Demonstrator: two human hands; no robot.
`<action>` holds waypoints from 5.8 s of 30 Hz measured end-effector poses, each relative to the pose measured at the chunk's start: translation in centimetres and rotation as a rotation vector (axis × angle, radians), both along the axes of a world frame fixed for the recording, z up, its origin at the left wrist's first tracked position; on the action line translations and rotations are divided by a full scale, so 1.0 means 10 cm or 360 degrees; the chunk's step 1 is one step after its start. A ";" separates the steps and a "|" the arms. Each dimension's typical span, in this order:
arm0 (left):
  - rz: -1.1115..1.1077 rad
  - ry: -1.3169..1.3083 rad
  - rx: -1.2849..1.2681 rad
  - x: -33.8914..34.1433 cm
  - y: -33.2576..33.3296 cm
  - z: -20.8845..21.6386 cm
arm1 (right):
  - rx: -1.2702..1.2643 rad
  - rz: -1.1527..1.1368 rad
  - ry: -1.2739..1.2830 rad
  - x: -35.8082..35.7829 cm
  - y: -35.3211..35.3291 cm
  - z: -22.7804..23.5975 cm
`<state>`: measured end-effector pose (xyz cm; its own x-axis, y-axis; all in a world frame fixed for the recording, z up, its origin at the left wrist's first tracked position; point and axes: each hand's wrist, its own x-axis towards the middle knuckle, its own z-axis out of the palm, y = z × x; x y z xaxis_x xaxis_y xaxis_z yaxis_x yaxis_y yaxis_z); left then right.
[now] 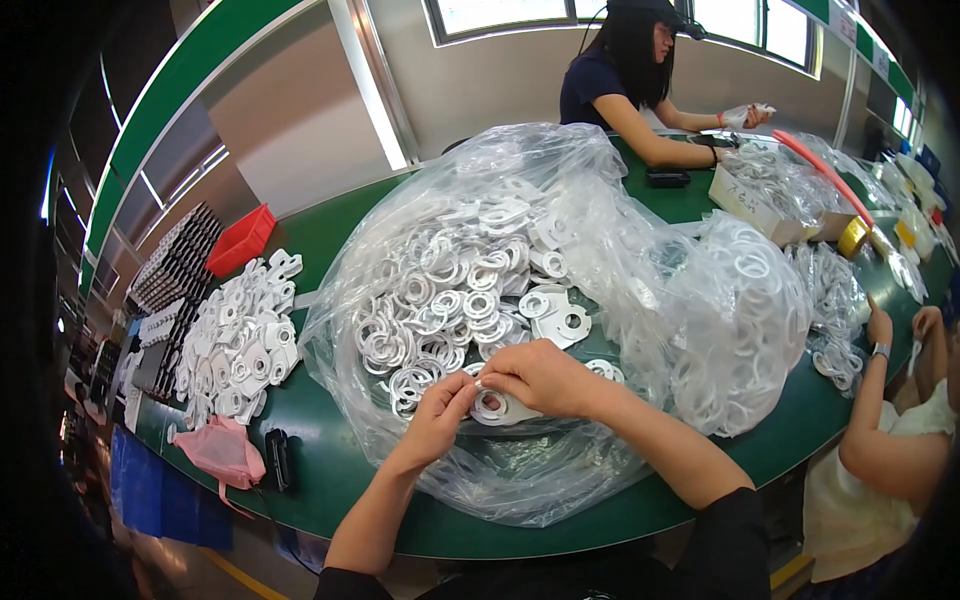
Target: Picking and inspecting small white plastic circular components from a large plastic bag on an assembly line.
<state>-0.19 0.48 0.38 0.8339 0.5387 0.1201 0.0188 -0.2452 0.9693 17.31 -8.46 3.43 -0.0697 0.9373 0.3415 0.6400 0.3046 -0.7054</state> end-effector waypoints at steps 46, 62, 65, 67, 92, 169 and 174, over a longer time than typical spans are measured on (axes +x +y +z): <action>0.0311 -0.0332 -0.0377 0.13 -0.18 -0.08 | -0.0087 -0.0441 0.1160 -0.27 0.06 -0.34; -0.0019 0.0101 -0.0611 -0.18 0.26 0.20 | -0.0437 -0.0361 0.0717 0.05 0.04 -0.16; 0.0539 -0.0112 -0.0320 -0.38 0.77 0.23 | -0.0238 -0.0517 0.0334 0.18 -0.01 -0.02; 0.0983 -0.0561 -0.0242 -0.59 1.30 0.36 | -0.0166 -0.0629 0.0172 0.33 -0.07 0.00; 0.0353 0.0429 0.1422 0.04 0.09 -0.03 | -0.0050 -0.0979 -0.0626 0.56 0.00 -0.15; -0.0372 -0.0035 -0.1108 -0.07 -0.03 0.07 | 0.0404 -0.0162 -0.0240 -0.06 0.05 -0.03; -0.0422 -0.0037 -0.1102 -0.07 -0.07 0.13 | 0.0444 -0.0184 -0.0438 -0.07 0.03 -0.08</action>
